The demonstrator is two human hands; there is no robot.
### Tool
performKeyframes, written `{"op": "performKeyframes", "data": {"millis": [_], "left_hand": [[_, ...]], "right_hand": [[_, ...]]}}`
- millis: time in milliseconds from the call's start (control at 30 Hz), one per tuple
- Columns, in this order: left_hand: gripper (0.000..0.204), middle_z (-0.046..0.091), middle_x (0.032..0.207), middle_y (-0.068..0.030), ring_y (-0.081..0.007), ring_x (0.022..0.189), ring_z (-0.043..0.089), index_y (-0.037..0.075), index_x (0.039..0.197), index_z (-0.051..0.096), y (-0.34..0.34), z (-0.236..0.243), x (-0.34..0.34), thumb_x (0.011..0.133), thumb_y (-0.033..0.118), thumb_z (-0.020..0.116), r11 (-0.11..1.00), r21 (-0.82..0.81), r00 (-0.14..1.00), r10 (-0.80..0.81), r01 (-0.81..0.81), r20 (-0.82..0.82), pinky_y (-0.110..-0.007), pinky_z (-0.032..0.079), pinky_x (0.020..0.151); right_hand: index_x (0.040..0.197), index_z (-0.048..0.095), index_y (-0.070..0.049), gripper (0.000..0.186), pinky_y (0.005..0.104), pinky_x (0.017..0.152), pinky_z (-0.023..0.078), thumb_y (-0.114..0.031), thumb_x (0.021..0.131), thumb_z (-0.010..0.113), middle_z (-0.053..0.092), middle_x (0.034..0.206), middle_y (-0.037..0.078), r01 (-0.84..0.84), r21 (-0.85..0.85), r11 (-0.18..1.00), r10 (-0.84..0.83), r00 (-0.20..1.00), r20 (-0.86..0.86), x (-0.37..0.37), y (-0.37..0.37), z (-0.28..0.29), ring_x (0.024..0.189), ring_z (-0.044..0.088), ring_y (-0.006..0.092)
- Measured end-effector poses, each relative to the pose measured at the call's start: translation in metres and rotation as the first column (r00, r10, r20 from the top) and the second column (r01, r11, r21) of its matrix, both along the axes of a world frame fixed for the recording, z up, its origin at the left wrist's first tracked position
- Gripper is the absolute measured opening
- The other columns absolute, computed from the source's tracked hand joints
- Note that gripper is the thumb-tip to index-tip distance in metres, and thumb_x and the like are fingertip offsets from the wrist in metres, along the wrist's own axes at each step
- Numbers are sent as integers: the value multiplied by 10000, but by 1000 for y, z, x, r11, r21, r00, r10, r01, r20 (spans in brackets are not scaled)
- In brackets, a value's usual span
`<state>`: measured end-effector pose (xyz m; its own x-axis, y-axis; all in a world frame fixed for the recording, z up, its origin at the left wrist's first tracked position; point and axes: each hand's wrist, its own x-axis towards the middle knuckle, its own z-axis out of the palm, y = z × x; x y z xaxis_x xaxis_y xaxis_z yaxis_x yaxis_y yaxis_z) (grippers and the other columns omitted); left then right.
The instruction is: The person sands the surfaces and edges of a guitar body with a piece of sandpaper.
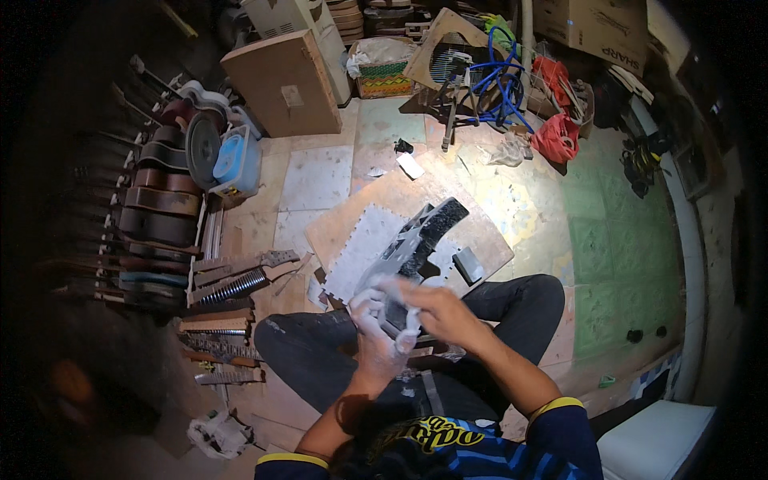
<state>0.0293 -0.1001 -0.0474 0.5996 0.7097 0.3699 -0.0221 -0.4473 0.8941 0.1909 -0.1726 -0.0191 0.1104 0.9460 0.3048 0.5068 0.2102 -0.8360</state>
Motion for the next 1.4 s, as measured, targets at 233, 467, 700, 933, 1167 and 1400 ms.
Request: {"op": "performKeyframes", "data": {"millis": [233, 467, 700, 933, 1167, 1400], "left_hand": [[760, 404, 1277, -230, -403, 1221, 487, 58, 1251, 318, -27, -8, 7, 921, 627, 698, 981, 133, 989, 132, -140, 71, -552, 413, 1044], [830, 433, 1260, -193, -373, 1197, 500, 61, 1208, 370, -34, -16, 7, 836, 696, 755, 985, 65, 979, 150, -160, 140, -524, 421, 1038], [898, 478, 1228, -179, -365, 1182, 514, 43, 1197, 425, -33, -9, 3, 738, 702, 828, 985, 66, 982, 152, -160, 108, -511, 431, 1046], [869, 491, 1182, -159, -350, 1161, 535, 48, 1165, 460, -39, -2, 1, 697, 638, 894, 982, 160, 992, 83, -98, 96, -477, 464, 1014], [844, 497, 1164, -155, -344, 1126, 542, 53, 1158, 484, -45, -4, -6, 681, 591, 927, 979, 160, 990, 115, -127, 82, -481, 472, 995], [848, 502, 1141, -135, -336, 1095, 558, 66, 1156, 487, -40, -9, -6, 662, 585, 939, 974, 134, 976, 164, -183, 142, -472, 484, 963]], "right_hand": [[1385, 651, -127, 680, 445, 943, 575, 114, 763, 516, 642, 1400, 148, -151, -73, 986, 138, 978, -158, 15, -24, 31, 1158, 678, 368], [1409, 640, -103, 748, 400, 1139, 459, 166, 733, 467, 648, 1387, 185, -118, -256, 959, 100, 992, -80, 15, -20, 63, 1334, 593, 359], [1403, 640, -108, 759, 406, 1122, 482, 172, 713, 492, 639, 1405, 169, 55, -318, 946, -1, 986, 169, 16, -16, 55, 1306, 613, 366], [1322, 694, -87, 679, 413, 1084, 510, 145, 717, 491, 689, 1320, 189, -62, -343, 937, 114, 984, 135, 31, -8, 55, 1218, 665, 385], [1204, 756, -99, 499, 432, 1013, 548, 89, 780, 571, 713, 1276, 164, -197, -402, 894, 153, 978, -140, 39, -8, 46, 1181, 679, 374], [1231, 742, -79, 531, 418, 1039, 537, 117, 793, 515, 701, 1298, 161, -220, -353, 909, 195, 975, -105, 31, -10, 52, 1215, 669, 353]]}}
